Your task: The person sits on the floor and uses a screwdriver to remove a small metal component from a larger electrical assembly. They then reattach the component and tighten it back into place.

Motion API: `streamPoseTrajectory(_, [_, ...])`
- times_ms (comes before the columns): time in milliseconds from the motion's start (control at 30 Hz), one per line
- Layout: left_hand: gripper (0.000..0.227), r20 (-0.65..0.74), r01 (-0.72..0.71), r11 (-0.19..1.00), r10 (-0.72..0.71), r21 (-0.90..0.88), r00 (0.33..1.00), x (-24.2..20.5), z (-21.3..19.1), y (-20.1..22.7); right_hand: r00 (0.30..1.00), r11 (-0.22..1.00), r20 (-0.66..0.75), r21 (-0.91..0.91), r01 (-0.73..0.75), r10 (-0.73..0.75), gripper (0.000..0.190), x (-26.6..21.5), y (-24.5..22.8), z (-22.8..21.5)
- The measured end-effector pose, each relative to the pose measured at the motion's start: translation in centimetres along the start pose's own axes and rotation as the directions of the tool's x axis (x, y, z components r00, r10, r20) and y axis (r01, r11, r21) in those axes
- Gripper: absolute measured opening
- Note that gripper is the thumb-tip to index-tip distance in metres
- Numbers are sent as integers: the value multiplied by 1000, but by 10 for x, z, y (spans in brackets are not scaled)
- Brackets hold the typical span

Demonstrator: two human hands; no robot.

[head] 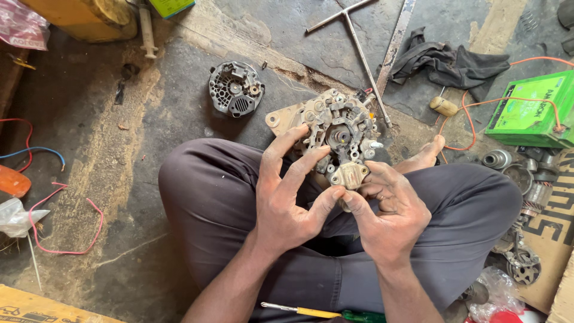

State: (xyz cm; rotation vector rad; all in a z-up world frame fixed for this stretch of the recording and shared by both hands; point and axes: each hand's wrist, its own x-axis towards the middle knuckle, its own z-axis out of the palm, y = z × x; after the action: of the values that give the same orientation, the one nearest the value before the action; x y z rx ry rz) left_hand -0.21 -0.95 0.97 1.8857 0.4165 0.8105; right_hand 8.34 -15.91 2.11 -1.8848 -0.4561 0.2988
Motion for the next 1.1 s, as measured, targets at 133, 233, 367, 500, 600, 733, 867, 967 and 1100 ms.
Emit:
streamPoseTrajectory(133, [55,4,3,1000,-3,-10,1000,0,0,-1,1000,994,-9,104,29,-28,54,-1,1,2])
streamPoseTrajectory(233, [55,3,1,1000,-1,-2,1000,0,-1,-1,1000,998,-13,58,27,-27,54,0,2,4])
streamPoseTrajectory(367, [51,7,16,1000,-16,-8,1000,1,-2,-1,1000,996,-19,89,9,-7,52,0,1,5])
streamPoseTrajectory(500, [45,1,27,999,-27,17,1000,1,0,-1,1000,994,-10,110,0,2,51,1,1,6])
streamPoseTrajectory(600, [44,-7,23,1000,-22,16,1000,2,0,-1,1000,992,1,121,29,-30,49,2,1,5])
streamPoseTrajectory(733, [44,-8,21,999,-21,28,1000,1,1,-1,998,996,5,66,65,-66,49,3,2,4])
streamPoseTrajectory(867, [44,-10,30,999,-30,30,1000,1,1,0,997,994,-8,72,82,-82,49,2,5,5])
streamPoseTrajectory(967, [46,-7,25,999,-25,23,1000,2,-1,0,995,993,-27,71,96,-95,50,0,7,6])
streamPoseTrajectory(1100, [51,-2,41,999,-41,9,999,3,-2,1,998,997,-43,61,54,-51,52,-2,7,6])
